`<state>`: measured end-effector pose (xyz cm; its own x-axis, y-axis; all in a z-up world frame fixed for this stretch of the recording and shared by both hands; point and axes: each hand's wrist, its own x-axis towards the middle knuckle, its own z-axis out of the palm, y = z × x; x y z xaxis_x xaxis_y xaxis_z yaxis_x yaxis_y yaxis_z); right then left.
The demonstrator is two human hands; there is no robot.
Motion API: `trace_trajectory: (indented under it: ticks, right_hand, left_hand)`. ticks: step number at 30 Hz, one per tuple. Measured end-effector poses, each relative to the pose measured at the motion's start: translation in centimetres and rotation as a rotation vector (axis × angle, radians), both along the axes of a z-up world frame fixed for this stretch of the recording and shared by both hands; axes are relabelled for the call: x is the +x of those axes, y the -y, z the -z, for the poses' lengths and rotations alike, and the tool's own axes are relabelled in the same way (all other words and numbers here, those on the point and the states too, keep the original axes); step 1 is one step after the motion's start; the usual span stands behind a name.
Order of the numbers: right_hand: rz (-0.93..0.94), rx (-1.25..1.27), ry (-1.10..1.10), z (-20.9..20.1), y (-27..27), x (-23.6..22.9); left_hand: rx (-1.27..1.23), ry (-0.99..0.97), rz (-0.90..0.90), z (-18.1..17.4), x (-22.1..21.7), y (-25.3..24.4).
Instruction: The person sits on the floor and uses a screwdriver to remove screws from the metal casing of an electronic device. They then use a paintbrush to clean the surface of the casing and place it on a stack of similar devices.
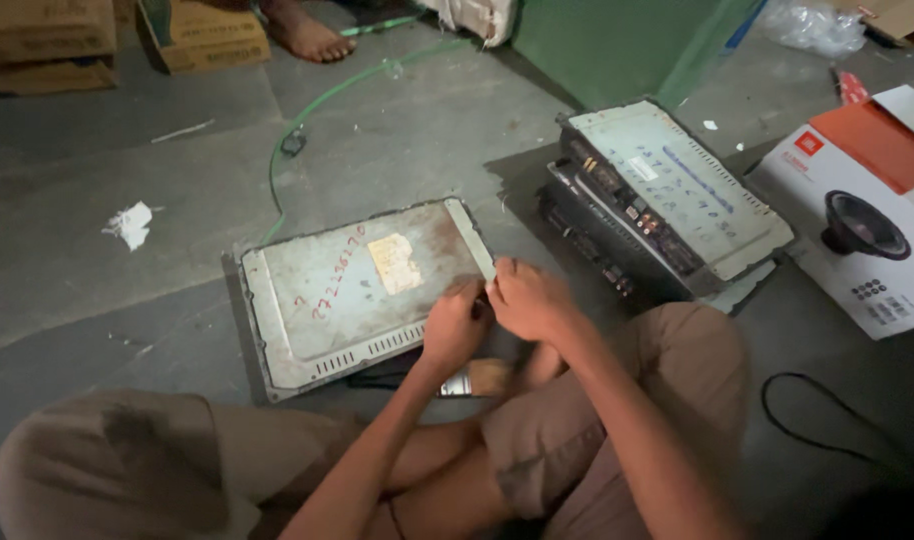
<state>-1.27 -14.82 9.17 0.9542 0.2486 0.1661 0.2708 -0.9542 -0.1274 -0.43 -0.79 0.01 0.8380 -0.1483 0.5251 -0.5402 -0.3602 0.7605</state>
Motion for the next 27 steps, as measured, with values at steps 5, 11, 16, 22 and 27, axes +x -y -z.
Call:
trace_trajectory:
  ticks: [5,11,16,22,27]
  right_hand:
    - [-0.234,0.286,0.041,-1.1,0.2,-0.8]
    - [-0.05,0.176,-0.003,-3.2,-1.6,-1.2]
    - [0.127,0.002,-0.066,-2.4,-0.8,-0.7]
    - [-0.386,0.303,0.164,-1.5,3.1,0.7]
    - [-0.034,0.092,-0.05,-2.2,1.9,0.1]
  left_hand:
    - [-0.014,-0.156,0.085,-0.1,0.0,-0.4]
    - [-0.005,-0.264,0.092,-0.7,0.0,-0.4]
    - [-0.077,-0.255,0.092,-1.0,-0.1,-0.8]
    - [-0.168,-0.102,0.158,-0.8,0.7,-1.5]
    - [-0.303,-0.092,0.308,-0.1,1.5,-2.0]
